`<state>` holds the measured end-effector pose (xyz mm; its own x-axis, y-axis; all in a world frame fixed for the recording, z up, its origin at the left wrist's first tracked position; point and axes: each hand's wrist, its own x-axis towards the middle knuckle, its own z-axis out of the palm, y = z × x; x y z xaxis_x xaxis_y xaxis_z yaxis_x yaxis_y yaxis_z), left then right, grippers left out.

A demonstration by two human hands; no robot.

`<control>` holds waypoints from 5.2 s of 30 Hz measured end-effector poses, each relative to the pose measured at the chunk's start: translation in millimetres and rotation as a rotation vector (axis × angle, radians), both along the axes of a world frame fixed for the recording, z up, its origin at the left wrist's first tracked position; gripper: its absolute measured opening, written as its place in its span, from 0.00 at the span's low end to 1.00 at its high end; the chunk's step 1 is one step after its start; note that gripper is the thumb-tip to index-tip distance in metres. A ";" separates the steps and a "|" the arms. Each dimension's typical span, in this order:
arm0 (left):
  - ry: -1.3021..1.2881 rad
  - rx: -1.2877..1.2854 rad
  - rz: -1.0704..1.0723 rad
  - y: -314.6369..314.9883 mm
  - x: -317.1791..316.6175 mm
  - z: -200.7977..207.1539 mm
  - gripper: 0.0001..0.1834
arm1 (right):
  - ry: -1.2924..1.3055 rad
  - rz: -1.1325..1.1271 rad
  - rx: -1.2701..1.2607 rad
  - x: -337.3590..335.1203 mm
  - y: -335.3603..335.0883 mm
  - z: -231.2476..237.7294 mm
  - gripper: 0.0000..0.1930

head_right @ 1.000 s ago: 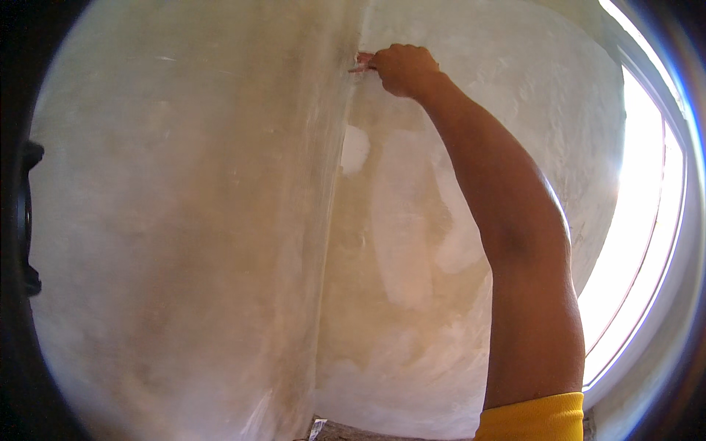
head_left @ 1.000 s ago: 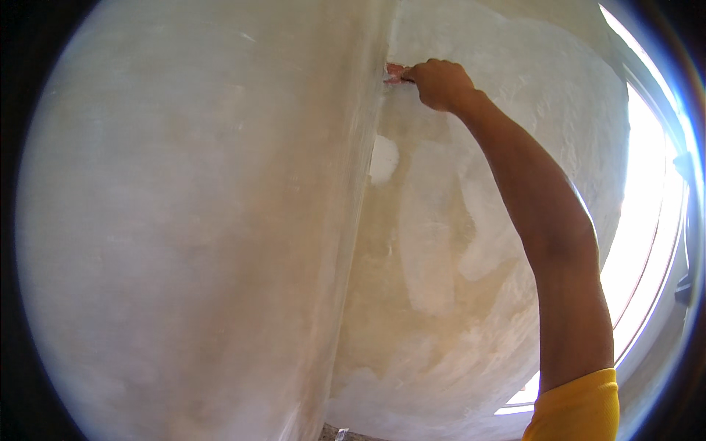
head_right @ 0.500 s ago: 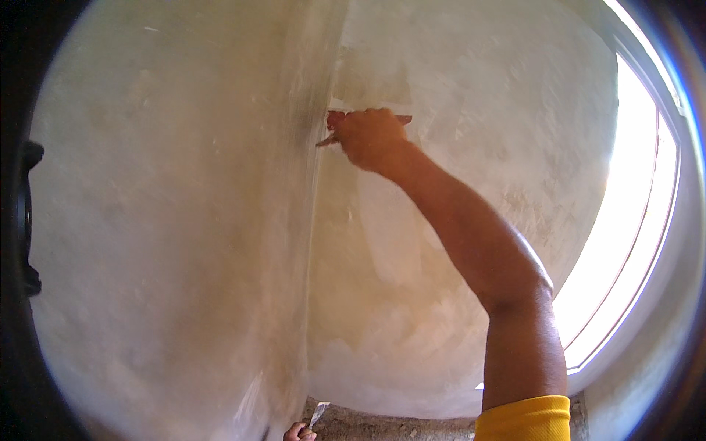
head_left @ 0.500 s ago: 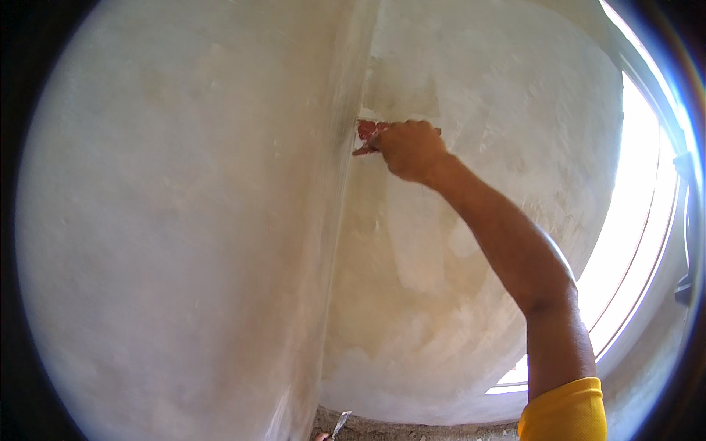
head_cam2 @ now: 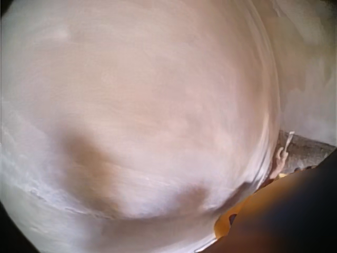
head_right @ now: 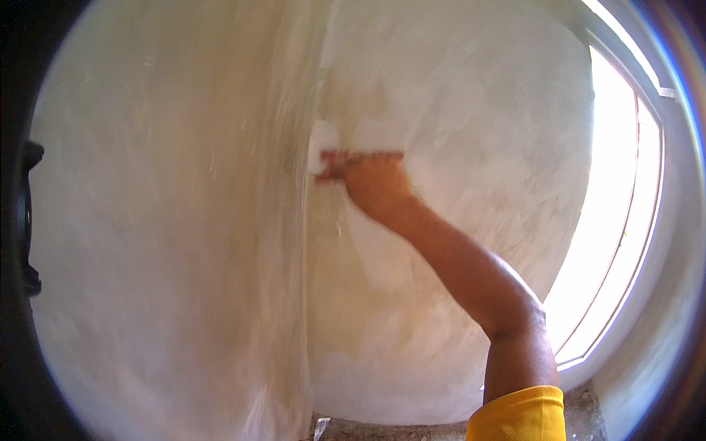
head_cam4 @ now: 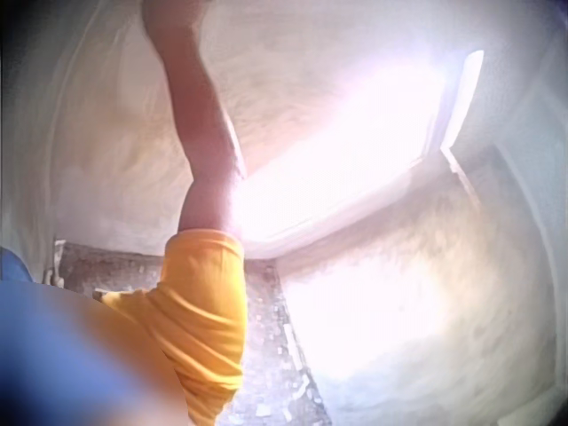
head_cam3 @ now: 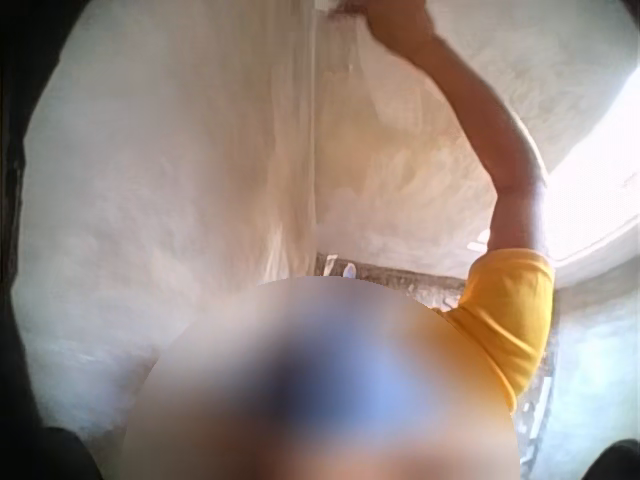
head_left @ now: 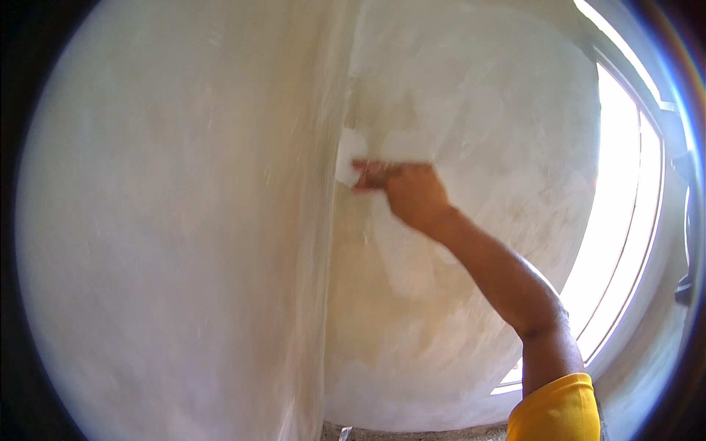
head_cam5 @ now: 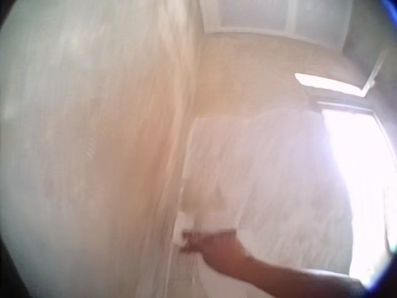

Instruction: The person applies plaster to a wall using a trowel and a smaller scraper. They repeatedly scoop plaster from a bucket on the floor and spread it across the wall surface, smoothing it with the trowel.

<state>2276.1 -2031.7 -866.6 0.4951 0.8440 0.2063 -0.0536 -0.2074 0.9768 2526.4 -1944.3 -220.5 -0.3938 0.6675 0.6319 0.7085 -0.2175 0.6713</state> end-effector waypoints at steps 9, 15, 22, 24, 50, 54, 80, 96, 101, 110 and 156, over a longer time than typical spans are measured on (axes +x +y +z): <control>0.017 0.009 -0.068 27.7 -236.2 74.0 0.07 | -0.392 -0.303 -0.110 -201.9 12.8 68.3 0.24; 0.024 0.026 -0.073 61.0 -451.4 117.4 0.07 | 0.366 -0.374 0.352 -438.3 -12.4 203.7 0.35; 0.032 0.026 -0.051 90.6 -713.2 156.7 0.08 | 0.304 -0.359 0.380 -683.7 17.1 300.7 0.22; 0.027 0.027 -0.052 94.9 -794.8 165.5 0.08 | 0.251 -0.389 0.240 -771.6 36.6 297.0 0.21; 0.022 0.055 0.194 226.0 -2377.6 194.9 0.10 | -0.036 -0.262 -0.153 -2401.4 275.6 249.1 0.09; 0.027 0.048 0.153 262.3 -2687.3 179.3 0.10 | -0.080 -0.281 -0.289 -2703.0 314.3 204.0 0.09; -0.018 0.006 0.129 611.1 -5020.2 169.1 0.12 | -0.209 -0.165 -0.300 -5053.3 583.4 250.3 0.13; 0.066 0.004 0.203 715.1 -5477.5 156.6 0.14 | -0.509 0.124 -0.109 -5436.3 675.0 263.0 0.14; 0.090 -0.020 0.204 688.1 -5351.4 128.9 0.15 | -0.560 0.112 -0.075 -5310.1 672.1 277.7 0.14; 0.128 -0.066 0.163 589.8 -5013.8 13.4 0.16 | -0.633 -0.125 -0.130 -4983.9 607.5 237.4 0.13; 0.224 -0.184 0.208 688.3 -3967.6 -23.1 0.18 | -0.637 0.295 0.072 -3939.6 749.2 154.9 0.21</control>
<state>-1691.5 -1343.3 -889.7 0.3244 0.9444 -0.0529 0.1913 -0.0108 0.9815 -1413.2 -1195.2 -65.6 -0.8598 0.4414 0.2568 0.2188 -0.1360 0.9662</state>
